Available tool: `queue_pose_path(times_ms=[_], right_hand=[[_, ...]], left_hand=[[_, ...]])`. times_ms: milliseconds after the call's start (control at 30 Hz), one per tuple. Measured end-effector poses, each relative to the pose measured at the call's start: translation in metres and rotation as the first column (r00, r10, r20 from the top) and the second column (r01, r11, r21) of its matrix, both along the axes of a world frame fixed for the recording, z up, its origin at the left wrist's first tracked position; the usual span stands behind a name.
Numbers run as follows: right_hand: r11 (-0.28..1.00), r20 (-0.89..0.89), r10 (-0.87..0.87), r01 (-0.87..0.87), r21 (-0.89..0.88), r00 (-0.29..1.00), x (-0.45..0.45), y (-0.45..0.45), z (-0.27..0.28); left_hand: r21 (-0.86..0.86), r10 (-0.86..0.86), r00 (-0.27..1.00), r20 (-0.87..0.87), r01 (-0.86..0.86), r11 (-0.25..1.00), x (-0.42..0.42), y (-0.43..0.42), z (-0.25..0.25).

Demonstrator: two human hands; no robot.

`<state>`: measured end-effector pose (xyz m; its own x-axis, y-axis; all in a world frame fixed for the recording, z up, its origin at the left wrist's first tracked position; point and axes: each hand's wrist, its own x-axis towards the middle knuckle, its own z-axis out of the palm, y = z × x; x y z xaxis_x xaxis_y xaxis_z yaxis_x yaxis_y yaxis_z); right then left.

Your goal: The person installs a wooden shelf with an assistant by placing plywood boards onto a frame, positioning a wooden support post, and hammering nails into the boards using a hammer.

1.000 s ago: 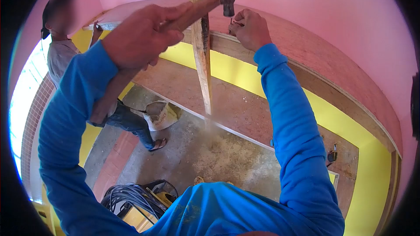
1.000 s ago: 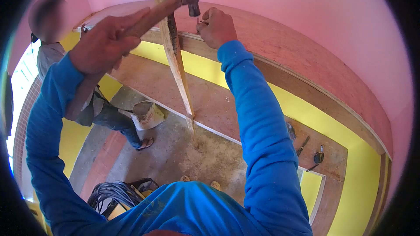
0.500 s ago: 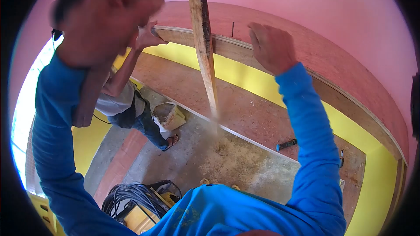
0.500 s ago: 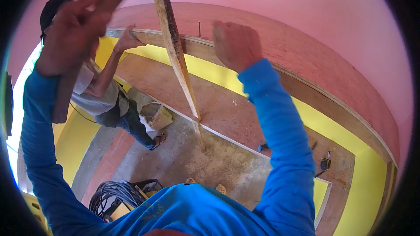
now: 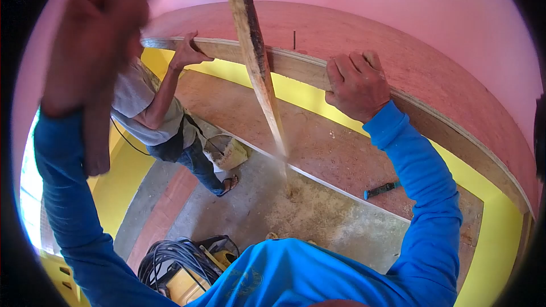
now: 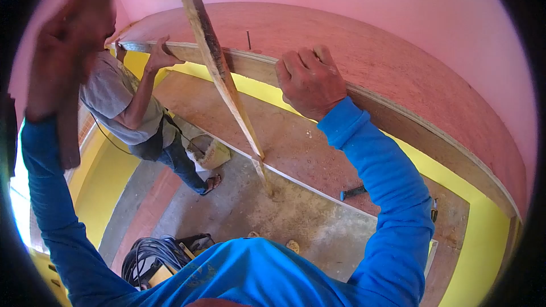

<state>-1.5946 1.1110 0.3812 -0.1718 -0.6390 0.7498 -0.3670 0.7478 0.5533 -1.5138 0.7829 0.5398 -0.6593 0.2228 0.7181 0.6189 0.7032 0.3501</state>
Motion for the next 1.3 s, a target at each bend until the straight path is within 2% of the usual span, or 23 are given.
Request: queue_pose_path(times_ms=[67,133,200,267,333,400,433,500,567,600,667,700,733,800,900,967,1033,1067,1133,1167,1233,1300], right_hand=[[0.999,0.003,0.033,-0.033,-0.004,0.999,-0.005,0.000,-0.002],[1.000,0.029,0.025,-0.025,-0.009,0.999,-0.004,0.000,-0.002],[1.000,0.045,0.016,-0.016,-0.006,0.999,-0.004,0.000,-0.002],[1.000,0.069,-0.020,0.020,-0.002,0.997,-0.004,0.003,-0.008],[1.000,0.084,-0.003,0.003,-0.009,0.996,-0.001,0.001,-0.009],[1.000,0.073,0.002,-0.001,-0.016,0.997,-0.002,0.001,-0.003],[1.000,0.075,-0.001,0.002,-0.020,0.997,-0.002,0.001,-0.004],[1.000,0.074,-0.001,0.002,-0.024,0.997,-0.002,0.000,-0.005],[1.000,0.059,0.003,-0.001,-0.023,0.998,-0.001,-0.001,-0.003],[1.000,0.072,0.004,-0.002,-0.026,0.997,0.000,-0.001,-0.004],[1.000,0.075,0.011,-0.008,-0.029,0.997,0.002,-0.001,-0.001],[0.999,0.057,0.004,-0.001,-0.039,0.998,0.000,0.002,0.000],[0.999,0.057,0.004,-0.002,-0.039,0.998,-0.002,0.003,-0.003],[0.999,0.059,0.023,-0.020,-0.044,0.998,-0.003,-0.001,-0.007],[0.999,0.063,0.007,-0.004,-0.039,0.998,-0.002,0.000,-0.006],[0.999,0.082,-0.021,0.024,-0.034,0.996,-0.003,0.000,-0.006],[0.999,0.064,-0.001,0.003,-0.034,0.998,-0.002,-0.001,-0.003],[0.999,0.054,0.014,-0.012,-0.036,0.998,-0.001,-0.002,-0.003],[0.999,0.036,0.015,-0.014,-0.038,0.999,-0.003,-0.003,-0.003],[0.999,0.033,0.008,-0.007,-0.041,0.999,-0.003,-0.001,-0.005],[1.000,0.084,-0.007,0.009,-0.029,0.996,-0.002,0.002,-0.003],[0.999,0.086,-0.001,0.005,-0.038,0.996,-0.002,-0.001,0.000]], left_hand=[[0.164,-0.061,0.998,0.005,0.059,0.985,0.000,-0.005,0.026],[0.323,-0.187,0.974,0.125,0.139,0.936,-0.014,-0.015,0.011],[-0.112,-0.071,0.997,0.013,0.072,0.991,-0.051,-0.033,-0.010],[-0.396,-0.067,0.951,0.303,0.189,0.899,-0.009,0.036,-0.052],[-0.316,-0.162,0.959,0.234,0.233,0.920,-0.006,0.032,-0.039],[-0.183,-0.059,0.992,0.111,0.079,0.980,-0.002,0.019,-0.011],[-0.074,0.100,0.993,0.063,-0.095,0.993,0.001,0.004,0.008],[0.176,-0.184,0.970,0.159,0.156,0.972,0.027,0.012,0.061],[0.217,-0.212,0.973,0.094,0.188,0.958,0.017,0.006,0.052],[0.121,-0.147,0.987,0.059,0.139,0.983,-0.003,0.001,0.025],[-0.242,-0.074,0.997,-0.004,0.071,0.968,-0.029,0.002,-0.033],[-0.372,-0.105,0.993,0.049,0.116,0.921,-0.023,0.023,-0.061],[-0.416,-0.127,0.984,0.123,0.167,0.894,-0.013,0.032,-0.070],[-0.215,-0.167,0.939,0.300,0.237,0.948,-0.006,0.022,-0.045],[-0.062,-0.042,0.992,0.120,0.050,0.997,0.014,0.006,0.005],[0.097,-0.053,0.999,0.001,0.052,0.994,0.019,-0.001,0.022],[0.152,-0.065,0.998,-0.027,0.068,0.986,0.008,-0.007,0.014],[0.098,-0.037,0.999,-0.011,0.038,0.994,-0.007,-0.014,-0.001],[-0.240,-0.004,0.999,0.052,0.016,0.971,-0.021,-0.004,-0.055],[-0.349,-0.021,0.987,0.157,0.076,0.934,-0.015,0.012,-0.081],[-0.326,0.000,0.946,0.324,0.112,0.939,-0.004,0.016,-0.078],[-0.250,0.091,0.939,0.332,-0.005,0.968,0.004,0.001,-0.035]])
